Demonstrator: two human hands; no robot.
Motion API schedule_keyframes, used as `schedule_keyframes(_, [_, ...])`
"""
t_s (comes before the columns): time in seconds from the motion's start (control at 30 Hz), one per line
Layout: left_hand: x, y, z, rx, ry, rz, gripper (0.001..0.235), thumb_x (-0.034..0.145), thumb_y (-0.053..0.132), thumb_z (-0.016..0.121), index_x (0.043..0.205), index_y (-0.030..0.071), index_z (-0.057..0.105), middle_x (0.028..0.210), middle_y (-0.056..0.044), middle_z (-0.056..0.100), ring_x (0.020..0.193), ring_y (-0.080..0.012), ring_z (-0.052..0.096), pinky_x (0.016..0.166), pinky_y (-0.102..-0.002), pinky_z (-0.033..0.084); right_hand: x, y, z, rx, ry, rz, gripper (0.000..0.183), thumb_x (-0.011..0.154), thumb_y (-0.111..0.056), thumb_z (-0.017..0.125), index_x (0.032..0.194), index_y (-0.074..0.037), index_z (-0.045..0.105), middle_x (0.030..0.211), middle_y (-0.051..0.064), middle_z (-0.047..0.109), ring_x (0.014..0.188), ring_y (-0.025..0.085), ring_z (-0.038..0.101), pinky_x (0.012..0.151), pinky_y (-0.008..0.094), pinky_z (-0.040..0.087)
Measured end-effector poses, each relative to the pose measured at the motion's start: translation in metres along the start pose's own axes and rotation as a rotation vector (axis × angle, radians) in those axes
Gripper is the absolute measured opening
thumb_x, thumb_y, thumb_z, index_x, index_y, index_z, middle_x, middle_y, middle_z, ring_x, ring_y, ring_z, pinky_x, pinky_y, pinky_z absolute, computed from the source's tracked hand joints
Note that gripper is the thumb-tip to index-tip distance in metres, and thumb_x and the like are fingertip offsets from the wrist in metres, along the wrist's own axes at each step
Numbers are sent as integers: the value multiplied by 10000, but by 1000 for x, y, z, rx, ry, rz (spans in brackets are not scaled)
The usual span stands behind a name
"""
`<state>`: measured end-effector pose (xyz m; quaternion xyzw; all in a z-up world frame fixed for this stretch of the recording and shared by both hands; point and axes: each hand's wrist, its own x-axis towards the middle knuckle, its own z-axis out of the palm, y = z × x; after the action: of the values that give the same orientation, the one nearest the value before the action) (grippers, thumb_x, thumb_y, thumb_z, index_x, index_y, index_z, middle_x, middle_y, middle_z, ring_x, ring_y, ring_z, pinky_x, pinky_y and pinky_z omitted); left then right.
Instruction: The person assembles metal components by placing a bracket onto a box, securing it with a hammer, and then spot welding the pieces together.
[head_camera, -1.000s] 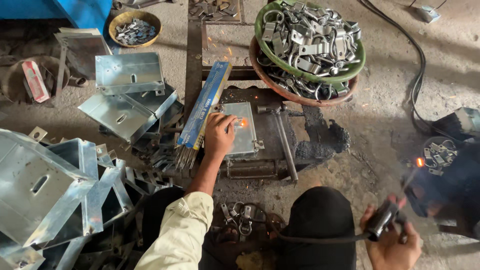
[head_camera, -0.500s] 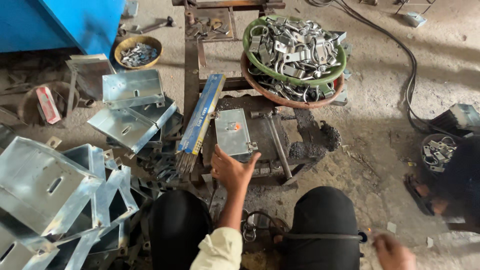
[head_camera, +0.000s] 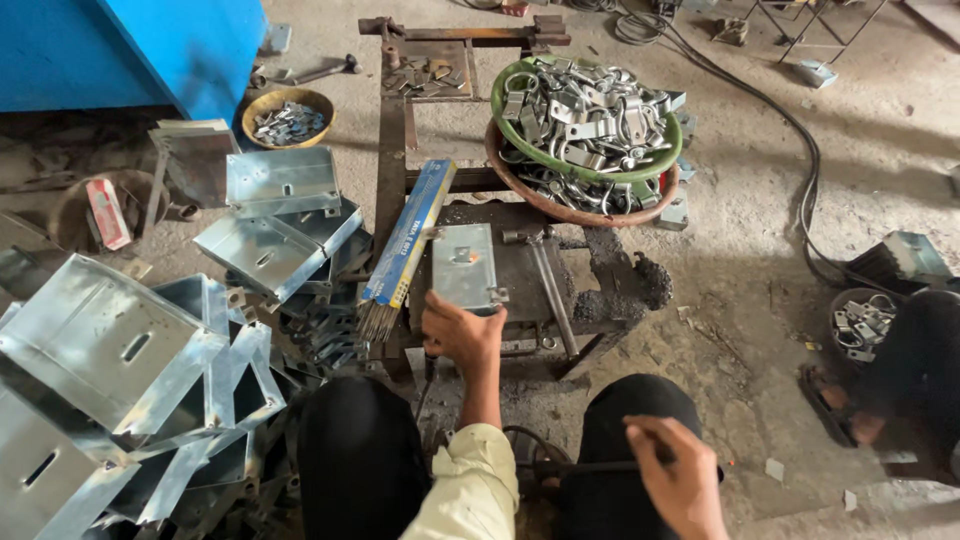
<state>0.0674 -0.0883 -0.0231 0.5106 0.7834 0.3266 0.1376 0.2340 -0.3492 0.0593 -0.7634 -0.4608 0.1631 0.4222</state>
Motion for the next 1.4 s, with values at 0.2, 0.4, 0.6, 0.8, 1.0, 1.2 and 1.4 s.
schedule_keyframes(0.2, [1,16,-8,62,-118,25,1317,526,539,988,1467,-25,260,1325,-258,416,1216,-363,443,948,-575,370,-17,17,9,41,-54,-213,128,847,-107,731,951,-56,786,825,62,775,749,167,702,682,266,552])
schedule_keyframes(0.4, [12,-24,-40,-1212,-674,-452,1058,640,704,718,1408,27,451,1197,-177,556,894,-225,594,605,-315,402,-12,-13,16,78,-111,-44,118,855,-61,731,952,-45,795,824,81,773,748,190,706,663,303,549])
schedule_keyframes(0.6, [-54,-41,-102,-1859,-1218,-613,913,849,782,424,1337,15,517,1036,-171,617,869,-300,581,718,-420,517,22,-98,42,97,162,-575,382,786,-104,823,1143,-53,694,1130,115,669,1042,261,676,869,342,556])
schedule_keyframes(0.8, [-70,-40,-111,-2038,-1472,-495,946,774,796,457,1272,2,586,1024,-207,650,876,-316,625,794,-457,509,94,-154,60,-112,216,-669,1080,525,-228,949,1486,-114,468,1495,222,371,1371,464,317,1147,582,320])
schedule_keyframes(1.0, [-71,-51,-110,-1925,-1498,-558,892,718,741,476,1271,53,604,1071,-160,671,895,-319,625,805,-483,493,130,-163,55,-154,215,-620,973,543,-178,947,1419,-126,527,1470,167,441,1339,439,377,1136,572,338])
schedule_keyframes(1.2, [-74,-56,-96,-1947,-1478,-602,913,737,768,517,1270,32,604,1046,-166,656,867,-294,622,801,-468,508,123,-152,62,-276,305,-745,881,538,-204,961,1332,-165,581,1506,182,405,1397,431,352,1172,566,300])
schedule_keyframes(1.4, [-72,-54,-88,-1877,-1292,-648,965,723,837,486,1292,67,605,1029,-131,665,797,-274,619,683,-446,501,40,-145,75,-231,141,-858,895,461,-309,966,1275,-157,623,1466,197,364,1329,438,327,1076,574,261])
